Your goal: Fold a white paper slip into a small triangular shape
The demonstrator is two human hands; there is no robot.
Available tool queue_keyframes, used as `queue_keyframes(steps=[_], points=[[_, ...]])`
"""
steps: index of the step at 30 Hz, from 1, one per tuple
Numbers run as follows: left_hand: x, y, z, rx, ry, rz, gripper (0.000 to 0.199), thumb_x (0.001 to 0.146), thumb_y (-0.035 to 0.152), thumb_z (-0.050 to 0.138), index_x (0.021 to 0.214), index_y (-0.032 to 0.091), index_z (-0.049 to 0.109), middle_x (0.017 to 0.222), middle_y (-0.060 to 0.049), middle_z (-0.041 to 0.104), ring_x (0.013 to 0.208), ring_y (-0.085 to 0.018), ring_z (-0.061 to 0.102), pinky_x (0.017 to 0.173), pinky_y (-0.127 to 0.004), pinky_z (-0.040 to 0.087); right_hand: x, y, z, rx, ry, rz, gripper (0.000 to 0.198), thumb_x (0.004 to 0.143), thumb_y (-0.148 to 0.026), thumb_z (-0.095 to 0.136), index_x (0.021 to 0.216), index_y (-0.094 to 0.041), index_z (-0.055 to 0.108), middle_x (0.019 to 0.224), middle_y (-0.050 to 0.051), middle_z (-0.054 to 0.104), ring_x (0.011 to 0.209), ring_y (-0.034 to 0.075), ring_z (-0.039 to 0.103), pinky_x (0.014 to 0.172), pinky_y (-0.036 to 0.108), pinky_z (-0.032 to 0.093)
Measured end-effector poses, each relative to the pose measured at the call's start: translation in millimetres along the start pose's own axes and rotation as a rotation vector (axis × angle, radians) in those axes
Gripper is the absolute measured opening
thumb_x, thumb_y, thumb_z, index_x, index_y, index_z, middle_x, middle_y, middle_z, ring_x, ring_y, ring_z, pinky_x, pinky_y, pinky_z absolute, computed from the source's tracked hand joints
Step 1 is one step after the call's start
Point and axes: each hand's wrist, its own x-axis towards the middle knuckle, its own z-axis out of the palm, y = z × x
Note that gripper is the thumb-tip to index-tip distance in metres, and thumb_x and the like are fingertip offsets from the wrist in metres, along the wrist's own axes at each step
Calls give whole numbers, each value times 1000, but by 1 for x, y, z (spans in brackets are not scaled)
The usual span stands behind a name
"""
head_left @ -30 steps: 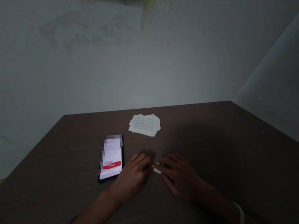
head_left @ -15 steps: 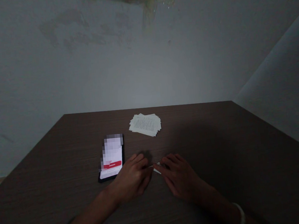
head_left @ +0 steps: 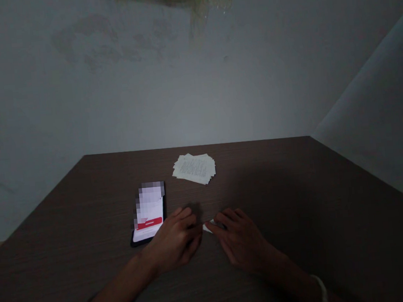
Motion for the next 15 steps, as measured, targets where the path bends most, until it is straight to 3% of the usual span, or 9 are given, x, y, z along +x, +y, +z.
queue_keyframes(steps=[8, 12, 15], points=[[-3, -1, 7, 27, 150, -8, 24, 88, 18, 51, 67, 18, 63, 66, -2, 55, 74, -20, 48, 70, -35, 34, 0, -1, -2, 13, -5, 12, 41, 90, -18, 51, 131, -25, 48, 113, 5, 58, 102, 24, 46, 86, 39, 32], [-1, 1, 5, 48, 129, -80, 18, 87, 20, 52, 73, 16, 63, 71, -4, 56, 76, -20, 48, 71, -35, 37, 0, -1, -2, -2, -7, 13, 40, 90, -18, 52, 129, -25, 49, 112, 5, 58, 100, 23, 46, 86, 39, 33], [-1, 0, 4, 52, 103, -48, 17, 88, 19, 51, 77, 17, 65, 73, -3, 56, 76, -20, 48, 70, -34, 37, 0, -1, -2, -9, -6, 11, 41, 89, -18, 53, 129, -25, 49, 112, 6, 58, 101, 24, 46, 86, 39, 33]])
